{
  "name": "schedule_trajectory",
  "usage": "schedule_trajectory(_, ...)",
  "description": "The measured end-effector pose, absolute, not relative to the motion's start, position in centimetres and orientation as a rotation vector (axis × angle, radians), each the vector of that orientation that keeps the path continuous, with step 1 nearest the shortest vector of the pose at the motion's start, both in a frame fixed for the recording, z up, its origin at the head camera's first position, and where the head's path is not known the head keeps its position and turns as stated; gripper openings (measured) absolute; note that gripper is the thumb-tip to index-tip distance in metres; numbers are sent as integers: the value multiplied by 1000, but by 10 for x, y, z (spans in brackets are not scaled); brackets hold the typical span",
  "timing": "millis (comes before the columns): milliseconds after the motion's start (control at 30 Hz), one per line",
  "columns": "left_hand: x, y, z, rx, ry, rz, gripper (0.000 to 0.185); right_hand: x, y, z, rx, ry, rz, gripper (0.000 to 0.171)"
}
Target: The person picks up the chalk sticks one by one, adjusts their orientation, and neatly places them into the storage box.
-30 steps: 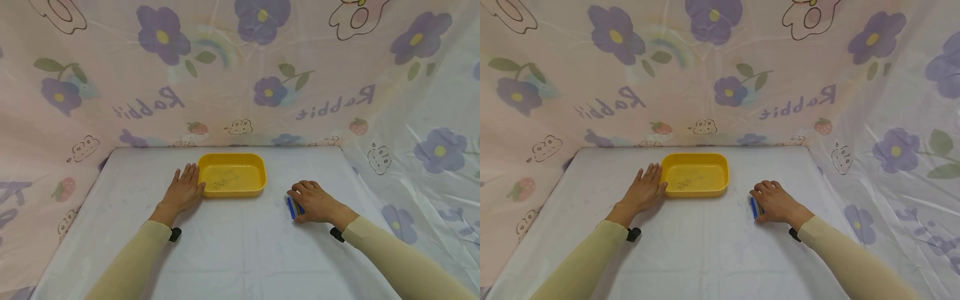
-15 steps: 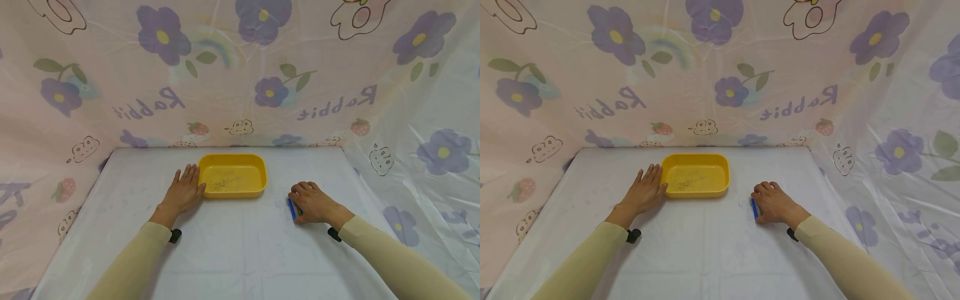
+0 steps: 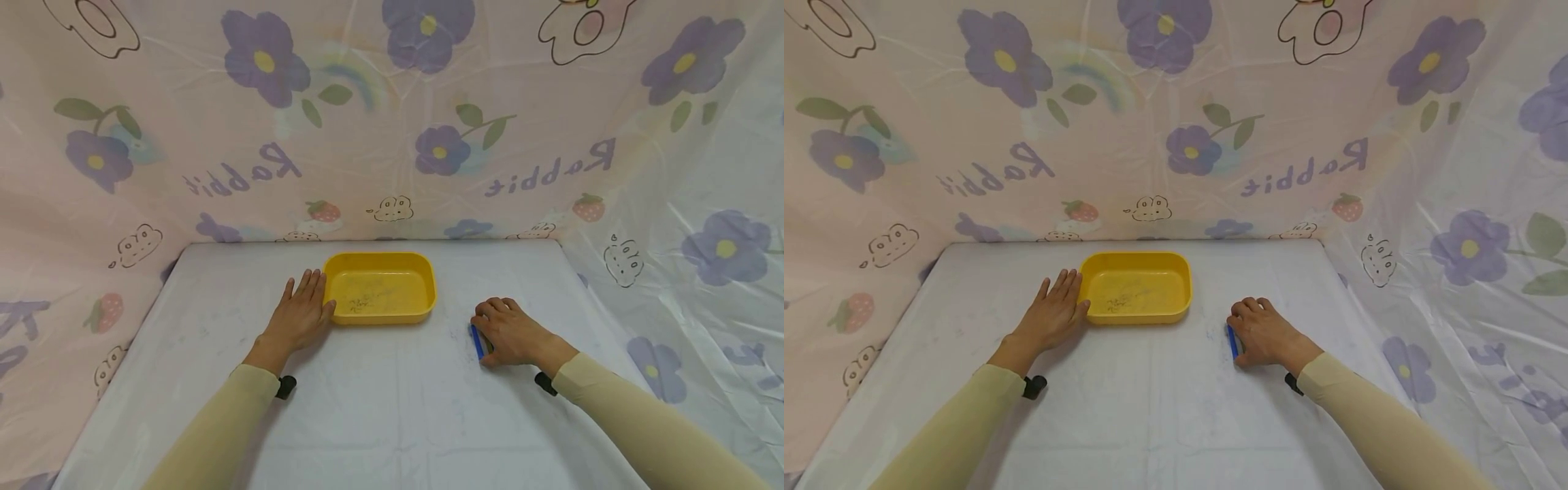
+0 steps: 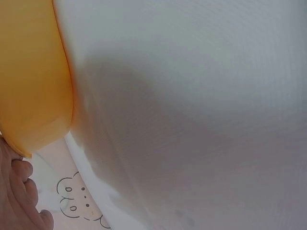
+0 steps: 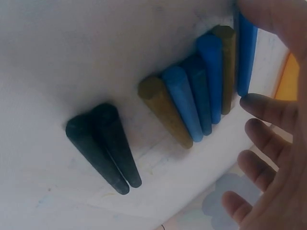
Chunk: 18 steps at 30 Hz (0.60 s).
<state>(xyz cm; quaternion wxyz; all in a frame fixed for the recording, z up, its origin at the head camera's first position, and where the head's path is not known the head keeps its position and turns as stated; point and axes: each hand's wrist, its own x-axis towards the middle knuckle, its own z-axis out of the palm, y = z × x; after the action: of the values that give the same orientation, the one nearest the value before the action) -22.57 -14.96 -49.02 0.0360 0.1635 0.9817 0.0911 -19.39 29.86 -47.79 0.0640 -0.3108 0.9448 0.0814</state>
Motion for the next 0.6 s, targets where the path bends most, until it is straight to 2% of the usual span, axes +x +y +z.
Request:
schedule_trajectory(400,-226,-149,-490,504,3014,282,75,-198,298,-480,-982,2941,280,72)
schedule_trajectory(600,-226,-150,-491,513,3016,284,75,-205,291,-466,-1048,3005,324,70)
